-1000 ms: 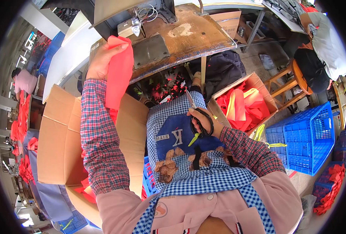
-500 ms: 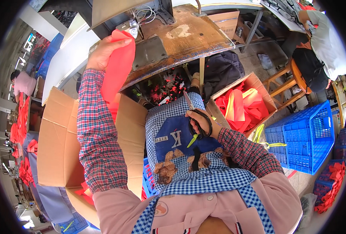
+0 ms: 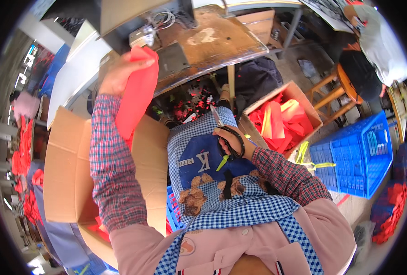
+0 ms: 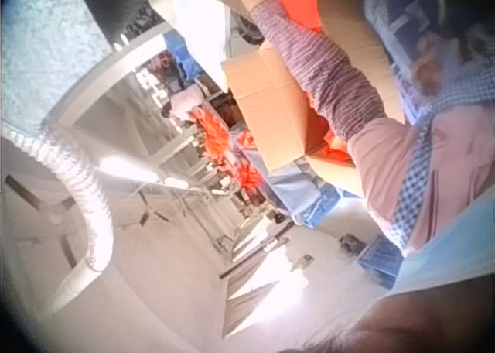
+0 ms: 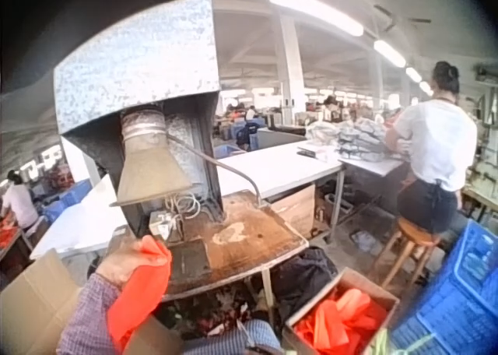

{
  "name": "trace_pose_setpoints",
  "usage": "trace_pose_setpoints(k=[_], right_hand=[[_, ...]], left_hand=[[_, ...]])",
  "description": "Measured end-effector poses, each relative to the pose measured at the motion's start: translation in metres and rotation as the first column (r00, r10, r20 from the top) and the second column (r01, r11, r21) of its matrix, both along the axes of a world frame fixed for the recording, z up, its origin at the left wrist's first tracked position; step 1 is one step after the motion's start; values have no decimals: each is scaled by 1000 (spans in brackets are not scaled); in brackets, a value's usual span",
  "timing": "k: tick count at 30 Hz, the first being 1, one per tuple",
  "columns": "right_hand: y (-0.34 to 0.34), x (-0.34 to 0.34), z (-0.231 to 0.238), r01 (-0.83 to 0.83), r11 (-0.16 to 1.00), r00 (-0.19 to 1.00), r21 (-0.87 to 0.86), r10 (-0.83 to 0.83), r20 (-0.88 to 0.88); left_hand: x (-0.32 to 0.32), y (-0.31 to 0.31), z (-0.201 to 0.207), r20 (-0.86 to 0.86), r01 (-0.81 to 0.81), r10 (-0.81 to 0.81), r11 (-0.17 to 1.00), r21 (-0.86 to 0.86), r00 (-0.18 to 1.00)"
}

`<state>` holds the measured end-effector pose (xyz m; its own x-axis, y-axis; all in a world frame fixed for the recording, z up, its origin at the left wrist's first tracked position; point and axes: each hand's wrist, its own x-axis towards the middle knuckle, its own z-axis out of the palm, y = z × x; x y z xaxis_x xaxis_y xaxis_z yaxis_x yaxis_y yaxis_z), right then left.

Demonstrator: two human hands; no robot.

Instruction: Cutting strips of red fabric using scissors and placing them into a box.

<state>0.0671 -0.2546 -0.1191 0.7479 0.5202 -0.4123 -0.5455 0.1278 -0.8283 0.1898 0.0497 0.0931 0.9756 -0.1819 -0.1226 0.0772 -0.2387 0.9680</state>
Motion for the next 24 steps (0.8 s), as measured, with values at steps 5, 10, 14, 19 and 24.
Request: trace_pose_setpoints(k=[5, 10, 14, 19, 24], right_hand=[[2, 4, -5, -47, 999, 994, 2, 47, 101], [7, 4, -15, -60, 998, 990, -35, 64, 128], [5, 1, 0, -49, 996, 994, -78, 57, 98], [-6, -2, -9, 26, 999, 995, 32, -29, 95], [-33, 5, 13, 20, 999, 993, -38, -16, 113]], left_hand=[[-23, -86, -29, -131, 260, -272, 960, -103, 953], [9, -193, -59, 163, 338, -305, 907, -251, 938], [-18, -210, -58, 411, 398, -411, 909, 121, 814], [-111, -146, -59, -127, 712, -732, 584, 390, 669], [-216, -75, -86, -523, 915, -752, 363, 179, 401]])
